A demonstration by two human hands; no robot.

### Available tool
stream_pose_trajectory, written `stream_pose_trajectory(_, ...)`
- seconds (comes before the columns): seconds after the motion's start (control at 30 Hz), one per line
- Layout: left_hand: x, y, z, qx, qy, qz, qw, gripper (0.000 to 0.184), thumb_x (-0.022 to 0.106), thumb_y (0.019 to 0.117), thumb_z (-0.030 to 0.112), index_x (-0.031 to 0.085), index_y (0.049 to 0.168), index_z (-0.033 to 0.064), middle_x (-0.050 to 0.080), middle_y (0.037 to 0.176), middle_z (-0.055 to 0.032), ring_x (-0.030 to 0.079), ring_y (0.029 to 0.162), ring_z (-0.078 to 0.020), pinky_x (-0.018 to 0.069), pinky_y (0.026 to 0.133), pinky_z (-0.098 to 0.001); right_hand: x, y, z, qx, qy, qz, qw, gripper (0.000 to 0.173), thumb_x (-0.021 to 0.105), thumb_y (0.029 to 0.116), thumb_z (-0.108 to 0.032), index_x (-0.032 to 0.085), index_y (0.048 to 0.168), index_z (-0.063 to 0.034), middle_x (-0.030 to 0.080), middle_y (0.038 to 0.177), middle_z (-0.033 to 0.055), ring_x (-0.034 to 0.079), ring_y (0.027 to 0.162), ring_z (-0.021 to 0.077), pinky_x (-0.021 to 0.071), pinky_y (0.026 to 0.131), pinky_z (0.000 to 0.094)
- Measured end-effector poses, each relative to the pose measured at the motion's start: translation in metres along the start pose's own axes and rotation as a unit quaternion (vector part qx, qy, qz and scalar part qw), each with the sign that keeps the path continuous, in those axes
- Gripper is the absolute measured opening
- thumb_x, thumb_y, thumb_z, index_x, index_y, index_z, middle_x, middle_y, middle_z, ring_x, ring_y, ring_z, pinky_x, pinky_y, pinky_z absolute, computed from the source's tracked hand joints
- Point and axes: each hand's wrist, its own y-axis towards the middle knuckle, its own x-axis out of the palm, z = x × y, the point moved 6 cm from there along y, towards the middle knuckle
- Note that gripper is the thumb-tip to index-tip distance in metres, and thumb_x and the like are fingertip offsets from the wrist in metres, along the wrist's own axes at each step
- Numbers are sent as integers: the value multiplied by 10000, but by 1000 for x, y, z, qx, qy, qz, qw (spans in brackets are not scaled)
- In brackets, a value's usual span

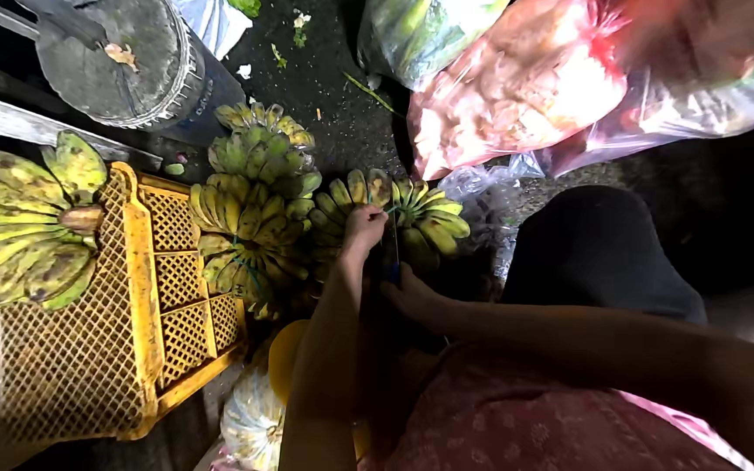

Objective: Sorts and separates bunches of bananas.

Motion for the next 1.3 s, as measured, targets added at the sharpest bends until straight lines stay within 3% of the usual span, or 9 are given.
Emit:
stream_pose_trajectory(0.3,-71,-33,-25,-149,185,-84,968,495,545,1061,421,696,1152,-41,715,1095,-226,679,1049,-359,496,968,-575,-95,-83,-23,-94,176,48,979,421,433,1110,-172,337,1511,-89,649,951,77,699,708,162,637,651,348)
stream_pose_trajectory(0.4,-74,-35,-20,-168,287,28,943,445,716,953,306,662,1290,21,498,1467,-266,482,1353,-462,420,1060,-661,-130,-96,-39,-187,-25,88,978,562,489,1069,-245,288,1578,-118,677,1035,75,712,784,145,630,712,330)
stream_pose_trajectory(0.47,-91,-44,13,-110,305,136,936,528,797,848,206,642,1330,55,366,1589,-234,405,1417,-455,410,1090,-624,-149,-102,-57,-254,-236,165,923,653,483,1048,-398,298,1621,-145,724,1072,182,722,883,327,573,798,562)
stream_pose_trajectory(0.63,-80,-95,50,43,151,-33,987,428,582,1045,338,657,1266,-21,662,1257,-238,643,1188,-342,496,1044,-507,-134,-110,-117,-390,-334,120,850,587,505,1032,-350,378,1586,-204,702,1033,149,684,699,256,583,628,504)
stream_pose_trajectory(0.7,-73,-109,54,42,19,-56,997,515,394,1113,377,610,1312,-46,674,1235,-220,660,1151,-299,510,1014,-493,-111,-102,-143,-399,-352,87,842,578,579,1030,-260,412,1576,-171,679,1232,205,702,924,348,557,808,589)
stream_pose_trajectory(0.87,-100,-111,70,38,-304,163,938,520,302,1136,343,458,1458,-35,625,1286,-225,657,1096,-242,564,908,-430,-29,-60,-194,-403,-417,49,813,640,552,1019,-156,329,1618,-122,495,1479,244,605,1220,422,490,1010,606)
stream_pose_trajectory(1.1,-225,-83,49,78,-223,340,910,514,289,1141,334,509,1373,-68,649,1138,-226,653,935,-233,563,801,-379,-5,-51,-241,-543,-384,97,740,557,575,1019,-311,494,1518,-79,470,1565,162,464,1407,404,394,1130,589)
stream_pose_trajectory(1.2,-291,-86,87,-154,-148,299,930,497,200,1155,250,329,1571,10,436,1571,-205,459,1432,-317,358,1192,-473,-50,-47,-200,-561,-358,162,729,506,546,1002,-336,599,1405,-35,593,1436,181,574,1304,401,476,1071,569)
stream_pose_trajectory(1.3,-365,10,6,19,-162,492,855,560,340,1130,380,430,1441,-77,627,1217,-321,697,992,-396,580,864,-543,-91,-47,-138,-486,-339,179,785,438,621,950,-164,633,1333,50,637,1323,273,617,1212,473,497,1031,601)
